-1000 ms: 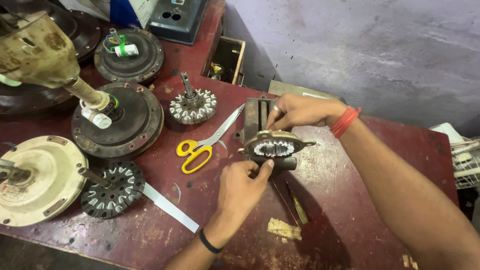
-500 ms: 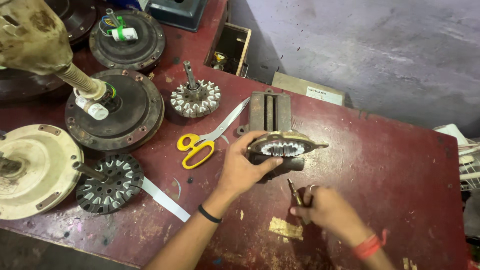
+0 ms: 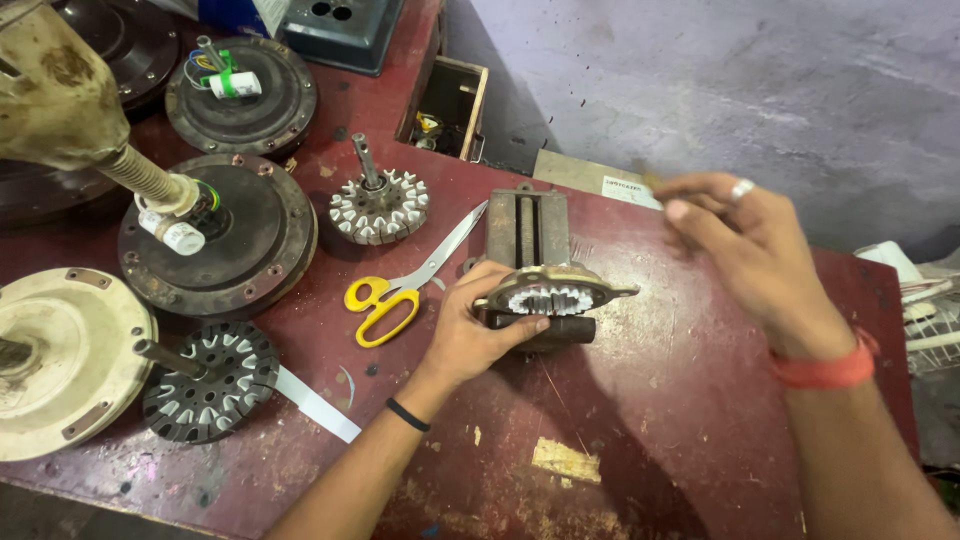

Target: The person works on a motor stator clamped in a bench vise, using a small metal tool to adjust or clean the internal windings. They repeatedly insert and withdraw the tool while rotating the stator, then briefly handle a separate rotor component before returning to the stator.

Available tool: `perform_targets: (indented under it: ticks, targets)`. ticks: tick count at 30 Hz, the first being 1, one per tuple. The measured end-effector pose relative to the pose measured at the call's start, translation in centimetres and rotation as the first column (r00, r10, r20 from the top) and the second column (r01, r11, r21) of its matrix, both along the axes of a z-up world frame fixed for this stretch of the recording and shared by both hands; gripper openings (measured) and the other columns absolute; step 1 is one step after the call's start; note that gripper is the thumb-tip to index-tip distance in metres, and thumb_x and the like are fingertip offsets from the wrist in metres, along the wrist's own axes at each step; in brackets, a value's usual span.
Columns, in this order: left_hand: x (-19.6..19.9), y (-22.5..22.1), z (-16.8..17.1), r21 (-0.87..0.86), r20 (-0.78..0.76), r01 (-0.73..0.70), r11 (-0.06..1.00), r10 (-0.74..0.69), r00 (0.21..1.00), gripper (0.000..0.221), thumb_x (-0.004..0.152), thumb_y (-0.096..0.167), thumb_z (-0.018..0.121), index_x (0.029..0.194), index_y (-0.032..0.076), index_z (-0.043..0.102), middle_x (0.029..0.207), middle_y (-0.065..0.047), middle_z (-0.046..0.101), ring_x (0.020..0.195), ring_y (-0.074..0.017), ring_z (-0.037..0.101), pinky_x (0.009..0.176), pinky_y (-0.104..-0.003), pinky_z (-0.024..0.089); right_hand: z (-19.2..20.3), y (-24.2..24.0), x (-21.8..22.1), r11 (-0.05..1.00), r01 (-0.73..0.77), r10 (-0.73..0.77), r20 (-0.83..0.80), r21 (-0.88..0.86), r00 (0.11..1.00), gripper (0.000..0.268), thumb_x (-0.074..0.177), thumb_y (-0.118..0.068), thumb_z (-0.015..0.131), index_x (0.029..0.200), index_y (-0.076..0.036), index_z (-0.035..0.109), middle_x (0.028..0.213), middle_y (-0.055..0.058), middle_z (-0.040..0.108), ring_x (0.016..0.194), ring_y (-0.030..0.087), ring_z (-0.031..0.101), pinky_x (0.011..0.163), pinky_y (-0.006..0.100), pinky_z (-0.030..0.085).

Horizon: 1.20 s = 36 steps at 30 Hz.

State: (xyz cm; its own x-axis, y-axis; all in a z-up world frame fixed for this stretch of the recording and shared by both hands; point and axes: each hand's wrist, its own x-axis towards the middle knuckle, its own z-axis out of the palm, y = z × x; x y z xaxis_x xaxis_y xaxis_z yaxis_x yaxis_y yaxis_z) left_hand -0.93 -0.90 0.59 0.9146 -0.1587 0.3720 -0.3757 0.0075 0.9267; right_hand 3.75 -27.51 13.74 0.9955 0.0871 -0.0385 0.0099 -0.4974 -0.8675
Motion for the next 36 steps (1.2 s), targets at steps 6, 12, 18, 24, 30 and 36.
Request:
perform_targets:
  ticks: [6, 12, 18, 24, 30, 36]
  targets:
    - [0.3, 0.1, -0.3, -0.026, -0.020, 0.004, 1.000, -0.004, 1.000, 0.039, 0.075, 0.015, 0.090, 0.109, 0.003, 0.075, 0.102, -0.004, 0.067, 0.097, -0.0158, 0.064, 0.088, -0.030, 0.053, 1.9, 4.9, 2.2, 0.966, -0.090, 0.128, -0.144, 0.244, 0.981, 0.039, 0.082, -0.004, 0.069, 0.121, -0.004, 0.067, 0.083, -0.003, 0.068, 0.074, 0.007, 0.063, 0.068, 0.023, 0.054]
    - [0.5, 0.1, -0.6, -0.061, -0.026, 0.030, 0.998, -0.032, 0.999, 0.036, 0.075, 0.015, 0.091, 0.104, 0.001, 0.075, 0.102, -0.005, 0.067, 0.098, -0.0165, 0.064, 0.089, -0.030, 0.051, 0.2, 5.8, 3.7, 0.946, -0.320, 0.317, -0.068, -0.047, 0.946, 0.022, 0.096, -0.027, 0.066, 0.101, -0.008, 0.076, 0.078, -0.005, 0.068, 0.066, 0.003, 0.056, 0.058, 0.021, 0.046]
    - [0.5, 0.1, -0.6, -0.069, -0.088, 0.026, 0.997, -0.033, 0.996, 0.038, 0.073, 0.016, 0.092, 0.103, 0.000, 0.074, 0.103, -0.004, 0.068, 0.098, -0.0151, 0.064, 0.089, -0.029, 0.052, -1.0, 7.0, 4.7, 0.854, -0.519, 0.506, -0.178, -0.033, 0.844, 0.029, 0.098, -0.028, 0.069, 0.087, -0.001, 0.073, 0.068, -0.001, 0.063, 0.061, 0.006, 0.052, 0.054, 0.026, 0.043]
    - [0.6, 0.2, -0.7, -0.050, -0.099, 0.046, 0.998, -0.051, 0.994, 0.041, 0.072, 0.016, 0.092, 0.105, 0.000, 0.074, 0.105, -0.003, 0.069, 0.101, -0.0146, 0.064, 0.091, -0.029, 0.052, -1.1, 8.3, 4.8, 0.777, -0.629, 0.624, -0.153, 0.021, 0.766, 0.028, 0.098, -0.027, 0.066, 0.092, -0.001, 0.071, 0.075, -0.003, 0.063, 0.070, 0.004, 0.058, 0.062, 0.026, 0.053]
    - [0.5, 0.0, -0.9, -0.115, -0.172, 0.062, 0.991, -0.082, 0.982, 0.042, 0.073, 0.018, 0.092, 0.106, -0.001, 0.074, 0.109, -0.002, 0.067, 0.102, -0.0131, 0.065, 0.092, -0.029, 0.053, -0.5, 8.8, 5.0, 0.722, -0.689, 0.679, -0.127, -0.064, 0.723, 0.028, 0.100, -0.029, 0.062, 0.097, -0.001, 0.070, 0.076, -0.002, 0.061, 0.071, 0.005, 0.054, 0.063, 0.029, 0.051]
    - [0.6, 0.2, -0.9, -0.063, -0.158, 0.055, 0.996, -0.065, 0.985, 0.042, 0.072, 0.018, 0.093, 0.105, -0.001, 0.075, 0.107, -0.003, 0.068, 0.102, -0.0140, 0.064, 0.092, -0.029, 0.052, -0.3, 9.0, 5.1, 0.702, -0.685, 0.688, -0.063, -0.194, 0.723, 0.030, 0.100, -0.027, 0.059, 0.095, 0.000, 0.069, 0.073, 0.002, 0.059, 0.070, 0.009, 0.050, 0.062, 0.033, 0.046]
